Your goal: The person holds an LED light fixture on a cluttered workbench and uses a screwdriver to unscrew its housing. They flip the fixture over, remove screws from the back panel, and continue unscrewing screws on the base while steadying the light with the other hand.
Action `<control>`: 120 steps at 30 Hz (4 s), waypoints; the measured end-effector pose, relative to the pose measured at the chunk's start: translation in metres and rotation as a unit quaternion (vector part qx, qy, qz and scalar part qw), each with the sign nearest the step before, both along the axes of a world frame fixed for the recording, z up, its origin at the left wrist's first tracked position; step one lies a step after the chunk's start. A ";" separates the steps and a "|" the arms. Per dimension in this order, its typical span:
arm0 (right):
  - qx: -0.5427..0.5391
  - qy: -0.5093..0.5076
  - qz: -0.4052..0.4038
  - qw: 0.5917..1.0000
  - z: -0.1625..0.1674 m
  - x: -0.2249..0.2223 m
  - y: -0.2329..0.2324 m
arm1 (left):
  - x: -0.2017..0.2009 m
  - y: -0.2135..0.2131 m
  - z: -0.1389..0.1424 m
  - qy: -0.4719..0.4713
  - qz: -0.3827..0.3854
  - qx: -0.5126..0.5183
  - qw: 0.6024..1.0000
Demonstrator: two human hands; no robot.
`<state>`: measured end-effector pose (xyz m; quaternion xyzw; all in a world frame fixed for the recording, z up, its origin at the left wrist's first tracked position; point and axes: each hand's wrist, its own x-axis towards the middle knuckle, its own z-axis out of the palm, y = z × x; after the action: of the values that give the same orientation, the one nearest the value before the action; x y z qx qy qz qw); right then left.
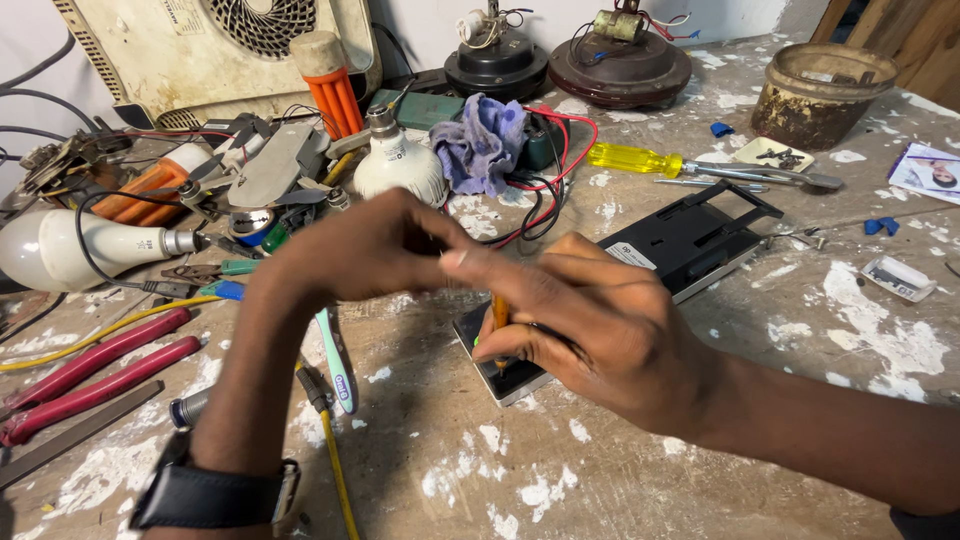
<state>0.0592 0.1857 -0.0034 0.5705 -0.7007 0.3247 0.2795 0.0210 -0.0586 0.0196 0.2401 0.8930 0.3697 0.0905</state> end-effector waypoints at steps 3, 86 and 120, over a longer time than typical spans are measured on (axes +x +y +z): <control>-0.035 -0.133 0.068 0.988 0.000 -0.005 0.003 | 0.007 0.000 0.015 0.101 -0.008 0.073 0.992; 0.010 -0.348 0.039 0.937 -0.003 -0.016 0.007 | 0.036 0.087 0.015 0.262 0.078 -0.064 0.960; 0.029 -0.379 0.053 0.923 -0.002 -0.015 0.001 | 0.022 0.063 0.002 0.174 -0.019 0.295 0.939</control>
<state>0.0442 0.1865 -0.0052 0.4485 -0.7322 0.5109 -0.0411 0.0435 0.0046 0.0218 0.3333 0.7407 0.5677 -0.1339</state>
